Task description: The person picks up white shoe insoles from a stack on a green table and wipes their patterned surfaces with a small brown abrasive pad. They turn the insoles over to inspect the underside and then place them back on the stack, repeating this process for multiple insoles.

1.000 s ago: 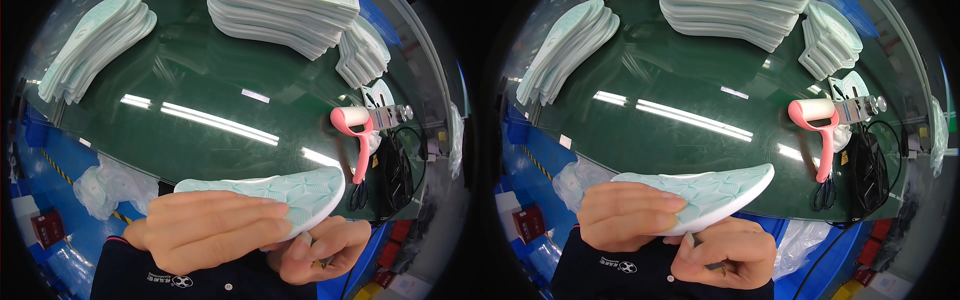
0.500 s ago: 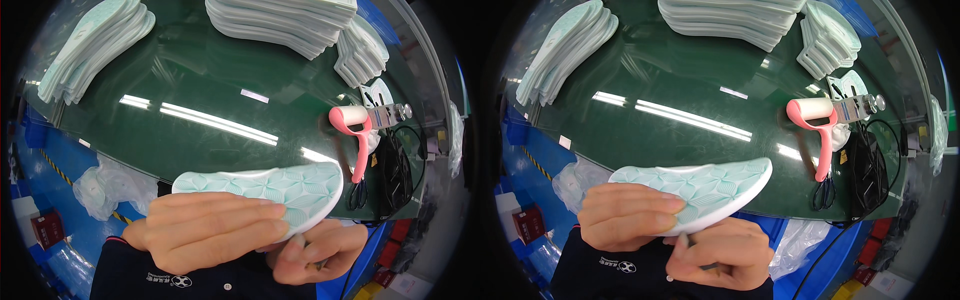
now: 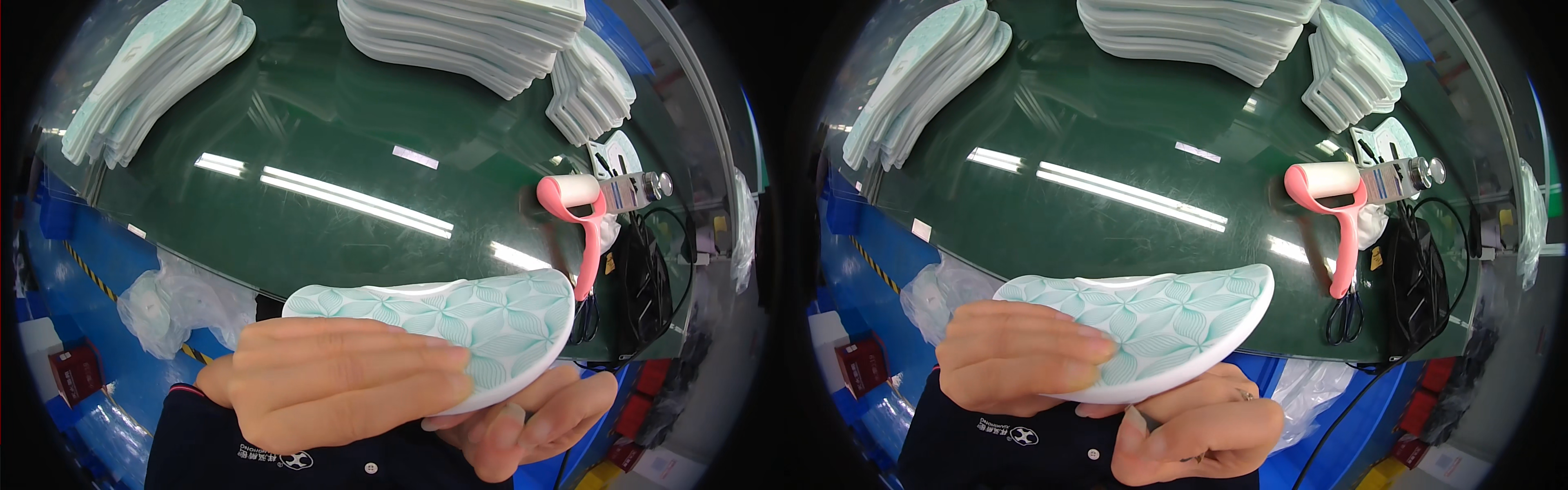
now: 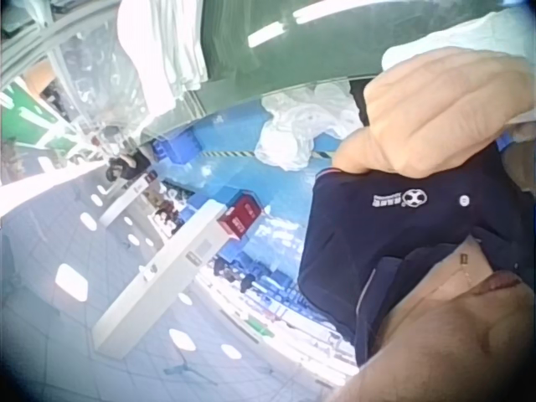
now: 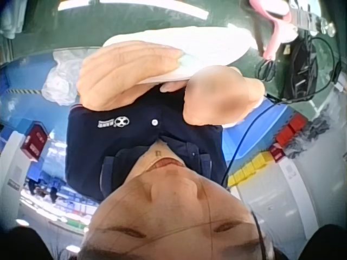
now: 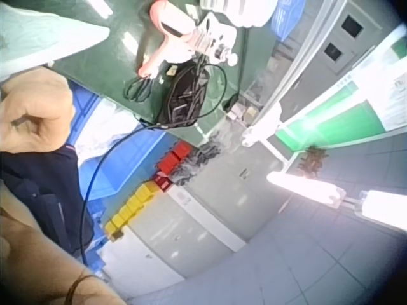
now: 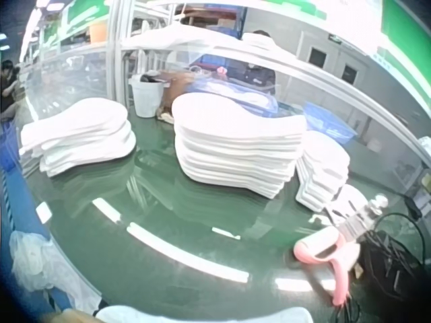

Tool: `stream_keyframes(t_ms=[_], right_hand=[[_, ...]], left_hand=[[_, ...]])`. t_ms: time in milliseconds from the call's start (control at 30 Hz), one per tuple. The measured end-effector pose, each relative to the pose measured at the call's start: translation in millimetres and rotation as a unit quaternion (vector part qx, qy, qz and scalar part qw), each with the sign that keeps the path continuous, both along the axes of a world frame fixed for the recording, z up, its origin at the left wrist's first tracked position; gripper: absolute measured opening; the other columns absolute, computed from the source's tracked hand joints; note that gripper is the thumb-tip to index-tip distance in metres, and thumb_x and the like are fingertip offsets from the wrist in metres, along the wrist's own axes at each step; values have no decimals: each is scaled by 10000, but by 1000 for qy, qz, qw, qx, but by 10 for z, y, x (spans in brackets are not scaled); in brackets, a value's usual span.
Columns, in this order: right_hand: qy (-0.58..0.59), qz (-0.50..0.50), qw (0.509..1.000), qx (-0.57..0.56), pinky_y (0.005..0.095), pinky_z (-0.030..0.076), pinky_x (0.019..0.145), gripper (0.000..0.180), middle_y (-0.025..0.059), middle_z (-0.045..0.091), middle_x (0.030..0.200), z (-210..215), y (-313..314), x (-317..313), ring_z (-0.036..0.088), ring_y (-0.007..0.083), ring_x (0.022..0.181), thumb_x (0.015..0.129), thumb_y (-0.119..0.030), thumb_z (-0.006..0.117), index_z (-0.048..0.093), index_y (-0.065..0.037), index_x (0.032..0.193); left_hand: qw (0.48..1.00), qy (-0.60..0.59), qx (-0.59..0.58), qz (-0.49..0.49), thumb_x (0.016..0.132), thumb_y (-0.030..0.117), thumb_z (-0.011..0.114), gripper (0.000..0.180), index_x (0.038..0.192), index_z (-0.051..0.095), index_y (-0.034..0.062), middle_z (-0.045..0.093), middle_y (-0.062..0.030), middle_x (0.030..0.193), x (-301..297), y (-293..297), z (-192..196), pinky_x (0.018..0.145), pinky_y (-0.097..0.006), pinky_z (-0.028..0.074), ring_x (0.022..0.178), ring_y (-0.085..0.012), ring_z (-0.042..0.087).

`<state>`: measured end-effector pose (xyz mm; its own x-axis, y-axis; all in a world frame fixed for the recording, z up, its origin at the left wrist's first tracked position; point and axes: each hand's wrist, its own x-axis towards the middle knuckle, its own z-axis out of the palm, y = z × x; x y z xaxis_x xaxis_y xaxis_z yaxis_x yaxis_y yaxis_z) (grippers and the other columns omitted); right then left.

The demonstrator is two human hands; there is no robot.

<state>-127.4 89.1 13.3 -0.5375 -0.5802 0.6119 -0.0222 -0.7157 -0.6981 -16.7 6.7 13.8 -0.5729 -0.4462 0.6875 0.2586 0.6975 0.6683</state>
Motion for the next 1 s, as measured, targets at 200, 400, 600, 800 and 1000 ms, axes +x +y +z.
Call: stream_keyframes(t_ms=[200, 400, 600, 800, 1000], right_hand=[[54, 61, 997, -16, 300, 495, 435, 224, 107, 476, 599, -9, 52, -85, 533, 192, 443, 693, 131, 509, 373, 19, 832], [141, 117, 983, -25, 280, 456, 449, 228, 83, 455, 568, -10, 12, -182, 475, 145, 441, 684, 112, 511, 368, 12, 831], [170, 42, 979, 103, 225, 352, 498, 249, 25, 425, 528, 118, 42, -147, 406, 87, 474, 601, 99, 563, 398, -21, 746], [47, 6, 983, 180, 247, 470, 508, 210, 64, 541, 551, 172, 102, -59, 586, 182, 530, 527, 131, 658, 530, -31, 566], [-15, 6, 985, 169, 249, 469, 510, 200, 61, 522, 523, 99, 84, -13, 577, 178, 519, 556, 135, 655, 538, -24, 582]], left_hand=[[1000, -1, 4, 5, 688, 65, 628, 123, 765, 577, -16, 621, -174, 726, -1, 9, 34, 574, -272, 523, 624, -215, 630], [999, 18, -13, 50, 675, 67, 640, 128, 770, 585, 2, 624, -163, 728, -32, 49, 20, 544, -274, 521, 610, -215, 629], [998, -18, -23, 58, 647, 46, 647, 132, 764, 591, 21, 626, -149, 724, -10, 38, 23, 512, -282, 520, 599, -224, 629], [995, 7, -17, 101, 639, 27, 639, 144, 771, 582, 13, 625, -147, 720, -92, 93, 17, 500, -286, 520, 595, -231, 629], [997, -17, -26, 77, 637, 18, 634, 151, 776, 575, 10, 625, -149, 725, -34, 61, -26, 505, -287, 521, 605, -233, 631]])
